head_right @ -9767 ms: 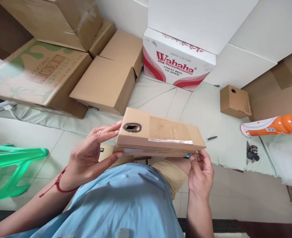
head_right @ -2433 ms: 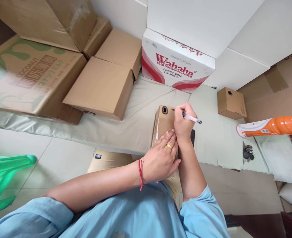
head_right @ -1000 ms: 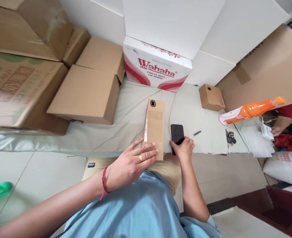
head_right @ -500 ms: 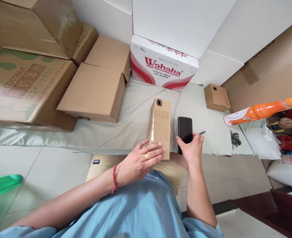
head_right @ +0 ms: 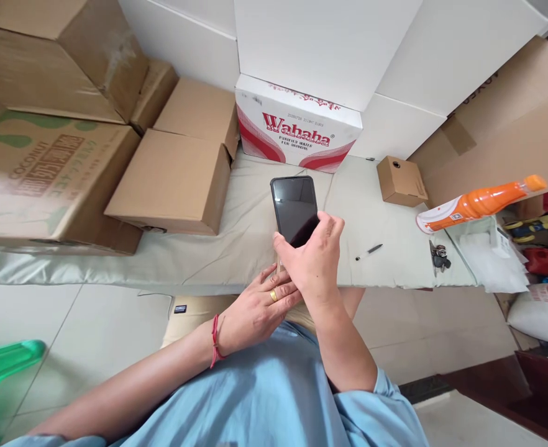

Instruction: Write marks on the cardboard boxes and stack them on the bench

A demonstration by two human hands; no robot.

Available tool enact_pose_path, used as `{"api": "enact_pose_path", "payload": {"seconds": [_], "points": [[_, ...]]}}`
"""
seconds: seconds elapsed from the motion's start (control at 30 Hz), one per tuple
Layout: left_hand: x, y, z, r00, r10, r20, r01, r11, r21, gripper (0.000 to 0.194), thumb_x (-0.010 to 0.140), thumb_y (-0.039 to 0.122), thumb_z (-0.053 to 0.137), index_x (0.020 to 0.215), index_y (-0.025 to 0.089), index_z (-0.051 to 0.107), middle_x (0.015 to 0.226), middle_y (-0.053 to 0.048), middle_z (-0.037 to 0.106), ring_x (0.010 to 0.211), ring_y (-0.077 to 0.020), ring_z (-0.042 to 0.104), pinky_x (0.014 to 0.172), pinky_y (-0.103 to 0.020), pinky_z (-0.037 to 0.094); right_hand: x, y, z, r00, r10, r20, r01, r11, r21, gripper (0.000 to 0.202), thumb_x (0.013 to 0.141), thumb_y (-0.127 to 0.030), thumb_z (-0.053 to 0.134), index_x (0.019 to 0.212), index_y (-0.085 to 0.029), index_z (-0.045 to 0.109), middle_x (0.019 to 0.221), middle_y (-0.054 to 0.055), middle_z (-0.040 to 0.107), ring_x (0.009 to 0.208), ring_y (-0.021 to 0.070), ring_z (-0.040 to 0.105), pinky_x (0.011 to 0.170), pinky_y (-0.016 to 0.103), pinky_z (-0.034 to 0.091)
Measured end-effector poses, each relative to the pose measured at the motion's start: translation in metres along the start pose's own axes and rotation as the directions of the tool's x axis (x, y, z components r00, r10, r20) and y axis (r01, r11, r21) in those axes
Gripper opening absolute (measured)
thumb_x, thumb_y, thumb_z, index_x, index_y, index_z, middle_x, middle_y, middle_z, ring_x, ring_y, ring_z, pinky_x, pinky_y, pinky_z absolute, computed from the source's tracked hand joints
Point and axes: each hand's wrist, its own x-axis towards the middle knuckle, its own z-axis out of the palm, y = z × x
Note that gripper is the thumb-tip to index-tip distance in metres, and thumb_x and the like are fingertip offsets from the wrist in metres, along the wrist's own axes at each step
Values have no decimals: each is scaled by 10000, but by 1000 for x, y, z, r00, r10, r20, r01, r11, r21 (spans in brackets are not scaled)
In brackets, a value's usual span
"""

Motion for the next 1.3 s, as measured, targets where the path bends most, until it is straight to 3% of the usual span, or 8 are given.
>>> {"api": "enact_pose_path", "payload": {"seconds": [0.27, 0.4, 0.63, 0.77, 0.97, 1.07, 1.17, 1.3], "points": [[2, 1, 0, 998, 15, -53, -13, 999, 29, 442, 1038, 114, 547, 1466, 196, 620, 1492, -110, 710, 1519, -248, 542, 1347, -485, 241, 1, -9, -3, 1000, 21, 14, -21, 1000, -23, 702, 722, -467, 877, 1262, -221, 502, 1276, 126, 537, 1118, 311, 642, 980, 522, 584], [-3, 7, -6, 994, -22, -109, 24, 1000, 12, 287, 1078, 364, 602, 1297, 190, 668, 1457, -121, 728, 1480, -277, 577, 1355, -502, 209, 2, -2, -7, 999, -20, -26, 20, 1000, -18, 710, 732, -456, 871, 1283, -216, 493, 1285, 132, 532, 1170, 319, 616, 1024, 533, 565], [-23, 14, -15, 885, -299, -356, 334, 942, 40, 418, 1003, 604, 681, 1048, 213, 540, 1300, -197, 669, 1354, -363, 618, 1154, -558, 501, 6, 66, -14, 993, 103, -58, -109, 988, -108, 754, 709, -448, 883, 1310, -185, 512, 1325, 173, 527, 1256, 353, 568, 1070, 540, 531], [-36, 11, -13, 741, -551, -385, 560, 822, -98, 271, 1000, 403, 702, 1021, 235, 490, 1325, -181, 570, 1395, -354, 571, 1069, -548, 585, 2, 120, -7, 922, 383, 46, -358, 894, -271, 755, 706, -428, 880, 1310, -118, 549, 1330, 225, 537, 1213, 389, 619, 1033, 524, 549], [-50, 3, -11, 290, -953, -82, 719, 274, -639, 510, 909, 585, 720, 1216, 239, 503, 1443, -175, 542, 1368, -343, 614, 882, -436, 658, -20, 166, 6, 874, 456, 165, -368, 845, -387, 775, 750, -483, 830, 1364, -94, 560, 1336, 240, 558, 1203, 404, 631, 993, 506, 548], [-46, -1, -16, 180, -984, -17, 668, 135, -732, 658, 849, 613, 767, 1308, 229, 493, 1528, -190, 542, 1278, -317, 682, 926, -425, 624, -28, 179, 11, 901, 402, 160, -324, 872, -368, 786, 761, -531, 815, 1366, -94, 567, 1318, 253, 566, 1212, 424, 595, 1009, 557, 520], [-39, 1, -24, 217, -972, 94, 580, 51, -813, 620, 830, 564, 787, 1279, 220, 532, 1259, -130, 715, 1061, -253, 736, 895, -399, 601, -31, 189, 12, 956, 259, 140, -212, 936, -282, 796, 797, -608, 774, 1381, -106, 574, 1366, 281, 541, 1312, 465, 493, 1065, 637, 453], [-31, 13, -45, 371, -913, 173, 451, 14, -892, 509, 835, 544, 809, 1194, 267, 578, 957, -47, 740, 878, -224, 730, 761, -356, 593, -30, 196, 2, 993, 119, 17, -115, 983, -144, 748, 894, -680, 657, 1408, -144, 567, 1448, 269, 495, 1383, 447, 420, 1158, 664, 364]]}}
